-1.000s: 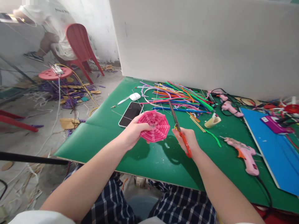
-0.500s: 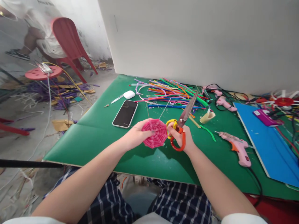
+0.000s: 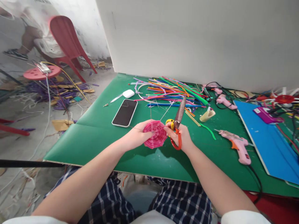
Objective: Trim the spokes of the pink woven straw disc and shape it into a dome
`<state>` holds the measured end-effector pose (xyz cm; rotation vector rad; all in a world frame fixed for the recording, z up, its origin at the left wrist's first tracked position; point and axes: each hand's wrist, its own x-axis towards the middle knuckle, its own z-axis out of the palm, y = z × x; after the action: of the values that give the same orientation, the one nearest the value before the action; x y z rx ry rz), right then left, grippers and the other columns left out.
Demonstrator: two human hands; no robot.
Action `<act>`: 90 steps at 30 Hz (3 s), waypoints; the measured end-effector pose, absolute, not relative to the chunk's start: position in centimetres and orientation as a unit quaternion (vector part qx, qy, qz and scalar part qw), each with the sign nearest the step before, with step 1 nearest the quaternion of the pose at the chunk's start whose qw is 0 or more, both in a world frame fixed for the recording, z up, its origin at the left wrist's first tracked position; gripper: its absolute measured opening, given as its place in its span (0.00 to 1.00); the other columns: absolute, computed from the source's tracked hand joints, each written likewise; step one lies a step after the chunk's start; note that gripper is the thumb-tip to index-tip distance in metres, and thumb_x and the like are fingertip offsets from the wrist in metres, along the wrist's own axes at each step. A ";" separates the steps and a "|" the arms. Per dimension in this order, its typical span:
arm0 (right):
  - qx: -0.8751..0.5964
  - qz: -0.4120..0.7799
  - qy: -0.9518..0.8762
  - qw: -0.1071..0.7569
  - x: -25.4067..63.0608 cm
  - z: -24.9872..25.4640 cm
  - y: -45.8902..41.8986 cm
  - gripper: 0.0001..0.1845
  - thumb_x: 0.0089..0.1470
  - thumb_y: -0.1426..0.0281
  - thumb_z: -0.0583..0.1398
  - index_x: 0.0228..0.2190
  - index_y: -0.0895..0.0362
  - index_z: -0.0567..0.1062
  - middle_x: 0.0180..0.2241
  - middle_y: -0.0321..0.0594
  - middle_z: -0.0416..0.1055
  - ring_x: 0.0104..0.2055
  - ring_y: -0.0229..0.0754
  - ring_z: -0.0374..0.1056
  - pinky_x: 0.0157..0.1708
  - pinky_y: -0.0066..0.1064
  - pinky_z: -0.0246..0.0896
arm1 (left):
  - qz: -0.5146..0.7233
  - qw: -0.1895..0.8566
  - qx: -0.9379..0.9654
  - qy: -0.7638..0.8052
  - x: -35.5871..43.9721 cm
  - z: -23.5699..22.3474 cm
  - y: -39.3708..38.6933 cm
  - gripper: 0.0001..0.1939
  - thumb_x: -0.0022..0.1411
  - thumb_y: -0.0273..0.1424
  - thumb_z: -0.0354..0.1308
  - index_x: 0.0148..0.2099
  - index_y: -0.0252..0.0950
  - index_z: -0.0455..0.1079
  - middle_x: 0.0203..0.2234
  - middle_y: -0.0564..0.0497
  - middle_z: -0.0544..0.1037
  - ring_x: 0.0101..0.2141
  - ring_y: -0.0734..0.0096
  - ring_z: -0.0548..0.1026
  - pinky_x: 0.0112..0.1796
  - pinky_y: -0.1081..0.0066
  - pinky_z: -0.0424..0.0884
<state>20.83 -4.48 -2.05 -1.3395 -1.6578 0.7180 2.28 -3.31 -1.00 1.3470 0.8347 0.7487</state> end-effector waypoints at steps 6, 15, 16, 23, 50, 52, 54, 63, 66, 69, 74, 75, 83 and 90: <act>-0.518 0.361 -0.649 0.425 20.8 -2.0 -4.6 0.10 0.44 0.64 0.60 0.20 0.57 0.67 0.17 0.32 0.62 0.19 0.35 0.60 0.23 0.29 0.58 | 0.313 0.651 0.583 0.370 2.2 -1.1 -3.4 0.20 0.50 0.23 0.53 0.47 0.36 0.68 0.39 0.50 0.77 0.39 0.66 0.75 0.39 0.68 0.71; -0.521 0.329 -0.661 0.428 20.6 -1.8 -4.7 0.11 0.45 0.64 0.59 0.18 0.56 0.66 0.15 0.32 0.62 0.18 0.35 0.59 0.21 0.28 0.57 | 0.315 0.633 0.596 0.380 2.4 -0.9 -3.5 0.21 0.49 0.22 0.52 0.47 0.36 0.68 0.38 0.51 0.77 0.38 0.66 0.75 0.39 0.69 0.71; -0.521 0.325 -0.662 0.430 20.6 -1.8 -4.7 0.11 0.45 0.64 0.59 0.18 0.56 0.66 0.15 0.32 0.62 0.18 0.35 0.60 0.22 0.29 0.58 | 0.316 0.635 0.594 0.380 2.4 -0.8 -3.5 0.21 0.49 0.22 0.52 0.47 0.37 0.68 0.38 0.51 0.77 0.38 0.66 0.75 0.39 0.69 0.71; -0.520 0.391 -0.599 0.466 20.8 -2.2 -4.8 0.13 0.49 0.60 0.57 0.22 0.56 0.68 0.17 0.33 0.64 0.18 0.36 0.63 0.21 0.29 0.61 | 0.315 0.640 0.572 0.405 2.0 -0.4 -3.3 0.21 0.49 0.25 0.55 0.48 0.36 0.68 0.38 0.50 0.77 0.38 0.64 0.75 0.37 0.69 0.71; -0.544 0.309 -0.618 0.476 20.4 -2.9 -4.7 0.12 0.43 0.61 0.61 0.22 0.56 0.68 0.17 0.33 0.62 0.19 0.36 0.58 0.22 0.29 0.58 | 0.313 0.642 0.599 0.361 2.5 0.2 -3.5 0.20 0.53 0.30 0.55 0.50 0.37 0.67 0.40 0.49 0.76 0.34 0.69 0.74 0.30 0.74 0.70; -0.561 0.298 -0.594 0.493 20.4 -2.8 -4.7 0.11 0.43 0.61 0.60 0.22 0.56 0.68 0.17 0.33 0.62 0.19 0.36 0.58 0.22 0.30 0.58 | 0.311 0.655 0.584 0.364 2.6 0.4 -3.5 0.24 0.54 0.33 0.56 0.53 0.38 0.63 0.40 0.48 0.75 0.31 0.69 0.74 0.25 0.75 0.70; -0.571 0.286 -0.572 0.515 20.5 -2.7 -4.6 0.11 0.43 0.61 0.60 0.22 0.56 0.68 0.18 0.33 0.62 0.20 0.36 0.59 0.22 0.30 0.58 | 0.314 0.667 0.569 0.364 2.8 0.3 -3.6 0.28 0.53 0.35 0.58 0.56 0.39 0.59 0.38 0.47 0.75 0.31 0.67 0.74 0.23 0.75 0.70; -0.564 0.297 -0.553 0.537 20.3 -3.2 -4.4 0.12 0.44 0.61 0.61 0.22 0.56 0.68 0.18 0.33 0.63 0.20 0.36 0.61 0.22 0.30 0.59 | 0.364 0.676 0.535 0.353 4.2 -0.8 -4.1 0.29 0.53 0.31 0.59 0.56 0.34 0.56 0.27 0.50 0.75 0.24 0.72 0.73 0.19 0.77 0.68; -0.553 0.273 -0.577 0.536 20.5 -3.2 -4.6 0.12 0.45 0.60 0.60 0.24 0.57 0.70 0.19 0.33 0.65 0.20 0.36 0.62 0.22 0.30 0.60 | 0.359 0.689 0.513 0.365 4.2 -0.9 -4.0 0.22 0.54 0.30 0.58 0.51 0.32 0.61 0.23 0.52 0.75 0.21 0.72 0.72 0.17 0.76 0.68; -0.538 0.242 -0.617 0.521 21.0 -3.0 -4.9 0.12 0.48 0.59 0.59 0.28 0.56 0.72 0.20 0.34 0.67 0.21 0.37 0.63 0.25 0.31 0.61 | 0.369 0.707 0.467 0.381 3.8 -0.8 -3.8 0.14 0.52 0.27 0.57 0.43 0.31 0.65 0.20 0.52 0.75 0.18 0.72 0.72 0.14 0.78 0.66; -0.501 0.206 -0.636 0.549 22.4 -3.0 -4.2 0.17 0.49 0.57 0.58 0.37 0.55 0.70 0.31 0.41 0.70 0.34 0.43 0.69 0.36 0.37 0.64 | 0.404 0.721 0.406 0.390 2.5 -0.2 -3.3 0.06 0.49 0.24 0.56 0.32 0.31 0.65 0.14 0.53 0.73 0.12 0.75 0.69 0.10 0.81 0.62; -0.497 0.203 -0.637 0.553 22.6 -3.2 -4.0 0.19 0.48 0.56 0.58 0.38 0.55 0.69 0.35 0.42 0.69 0.37 0.44 0.69 0.39 0.39 0.64 | 0.406 0.724 0.398 0.391 2.3 0.0 -3.2 0.06 0.48 0.24 0.57 0.32 0.31 0.65 0.13 0.54 0.72 0.12 0.76 0.68 0.09 0.81 0.61; -0.536 0.169 -0.683 0.467 23.4 -3.3 -3.0 0.27 0.42 0.52 0.61 0.39 0.55 0.64 0.38 0.46 0.67 0.42 0.50 0.65 0.44 0.44 0.59 | 0.395 0.737 0.389 0.387 1.2 1.2 -3.2 0.07 0.51 0.29 0.58 0.34 0.33 0.68 0.11 0.55 0.71 0.09 0.76 0.65 0.08 0.80 0.61; -0.620 0.158 -0.647 0.415 23.0 -2.3 -3.5 0.21 0.44 0.51 0.58 0.31 0.55 0.67 0.25 0.36 0.66 0.26 0.41 0.63 0.31 0.34 0.58 | 0.429 0.723 0.404 0.360 0.3 1.8 -2.9 0.07 0.49 0.29 0.60 0.34 0.33 0.69 0.13 0.56 0.70 0.10 0.77 0.66 0.08 0.80 0.60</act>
<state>23.03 -3.47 -2.29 -1.5568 -1.6254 0.3967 0.29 -2.91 1.81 0.8931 0.7954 0.9481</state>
